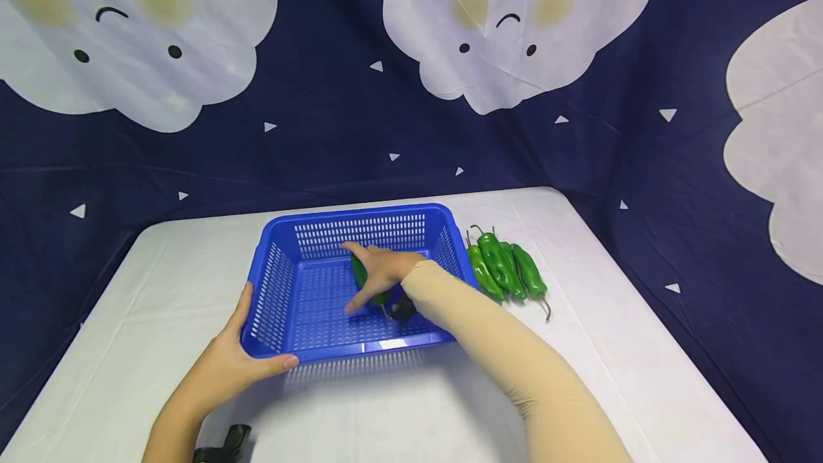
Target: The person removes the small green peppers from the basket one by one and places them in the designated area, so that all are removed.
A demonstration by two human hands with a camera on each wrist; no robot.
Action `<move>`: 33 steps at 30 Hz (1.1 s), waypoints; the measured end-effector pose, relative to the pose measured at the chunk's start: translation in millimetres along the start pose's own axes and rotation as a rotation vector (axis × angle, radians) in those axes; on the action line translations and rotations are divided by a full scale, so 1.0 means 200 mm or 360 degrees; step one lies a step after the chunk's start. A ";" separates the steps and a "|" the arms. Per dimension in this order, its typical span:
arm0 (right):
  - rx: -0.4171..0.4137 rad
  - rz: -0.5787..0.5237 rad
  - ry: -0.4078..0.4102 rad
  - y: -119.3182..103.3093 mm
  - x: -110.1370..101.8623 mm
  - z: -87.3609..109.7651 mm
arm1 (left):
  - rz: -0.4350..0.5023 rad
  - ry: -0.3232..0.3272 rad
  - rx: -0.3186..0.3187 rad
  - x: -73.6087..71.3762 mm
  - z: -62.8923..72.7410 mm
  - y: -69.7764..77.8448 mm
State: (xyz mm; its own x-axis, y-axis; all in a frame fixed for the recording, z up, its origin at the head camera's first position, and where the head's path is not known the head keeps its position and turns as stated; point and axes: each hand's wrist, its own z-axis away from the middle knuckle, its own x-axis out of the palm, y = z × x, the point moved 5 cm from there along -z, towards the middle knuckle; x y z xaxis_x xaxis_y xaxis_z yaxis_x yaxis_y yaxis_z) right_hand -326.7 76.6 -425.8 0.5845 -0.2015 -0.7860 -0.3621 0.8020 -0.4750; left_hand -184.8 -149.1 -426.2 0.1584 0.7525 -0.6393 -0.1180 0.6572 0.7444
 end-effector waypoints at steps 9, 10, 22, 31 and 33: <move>-0.0163 -0.0073 0.0167 -0.01 -0.21 0.18 | 0.0018 -0.0006 -0.0012 0.00 0.00 0.01; -0.0172 -0.0080 0.0187 0.00 -0.23 0.21 | 0.0016 -0.0008 -0.0013 0.00 0.01 0.01; -0.0176 -0.0225 0.0380 0.14 -0.42 0.49 | 0.0015 -0.0010 0.0010 0.00 0.01 0.00; -0.0032 -0.0240 0.0482 0.33 -0.48 0.66 | 0.0002 -0.0008 0.0017 -0.01 0.01 0.00; -0.0008 -0.0249 0.0499 0.37 -0.48 0.69 | -0.0004 -0.0011 0.0009 -0.01 0.01 0.00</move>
State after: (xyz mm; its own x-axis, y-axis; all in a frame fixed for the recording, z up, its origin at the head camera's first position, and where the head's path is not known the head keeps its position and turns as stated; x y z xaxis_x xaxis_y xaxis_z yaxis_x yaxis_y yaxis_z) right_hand -309.2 232.8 -331.0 0.3817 -0.4853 -0.7866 -0.2897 0.7454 -0.6004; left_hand -183.6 -149.9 -424.6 0.1654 0.7505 -0.6398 -0.1118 0.6589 0.7439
